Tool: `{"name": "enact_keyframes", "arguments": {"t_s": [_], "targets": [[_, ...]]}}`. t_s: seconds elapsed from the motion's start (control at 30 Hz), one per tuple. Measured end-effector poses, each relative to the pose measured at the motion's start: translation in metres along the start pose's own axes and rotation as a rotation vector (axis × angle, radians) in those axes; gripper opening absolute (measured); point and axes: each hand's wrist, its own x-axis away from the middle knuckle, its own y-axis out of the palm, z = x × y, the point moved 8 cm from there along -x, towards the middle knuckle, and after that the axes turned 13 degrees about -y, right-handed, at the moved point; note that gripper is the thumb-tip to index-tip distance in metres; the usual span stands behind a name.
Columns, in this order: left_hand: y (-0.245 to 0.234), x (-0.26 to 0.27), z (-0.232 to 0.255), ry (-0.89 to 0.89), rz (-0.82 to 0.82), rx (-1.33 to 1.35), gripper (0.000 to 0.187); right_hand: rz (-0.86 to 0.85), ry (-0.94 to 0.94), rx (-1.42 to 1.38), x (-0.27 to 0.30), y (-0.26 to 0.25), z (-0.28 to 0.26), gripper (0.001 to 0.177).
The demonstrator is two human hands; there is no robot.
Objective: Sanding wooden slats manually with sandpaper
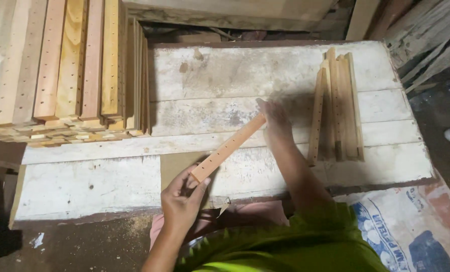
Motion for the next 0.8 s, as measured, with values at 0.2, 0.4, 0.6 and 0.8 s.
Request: {"name": "enact_keyframes", "arguments": {"t_s": [0.2,0.4,0.6,0.8], "targets": [[-0.01,-0.01,-0.021,0.072,0.071,-0.191,0.038,-0.27,-0.377,-0.22,0.073,-0.05,-0.239,0.103],[-0.01,-0.007,-0.018,-0.058,0.029,-0.046,0.05,-0.273,-0.081,-0.098,0.027,-0.024,-0.126,0.103],[-0.015,-0.01,-0.038,-0.111,0.01,-0.002,0.046,0.235,0.785,-0.8,0.009,-0.024,-0.063,0.034],[-0.023,0.001,-0.023,0.018,0.054,-0.089,0.045,-0.274,-0.674,0.01,0.097,0.026,-0.203,0.095]]}}
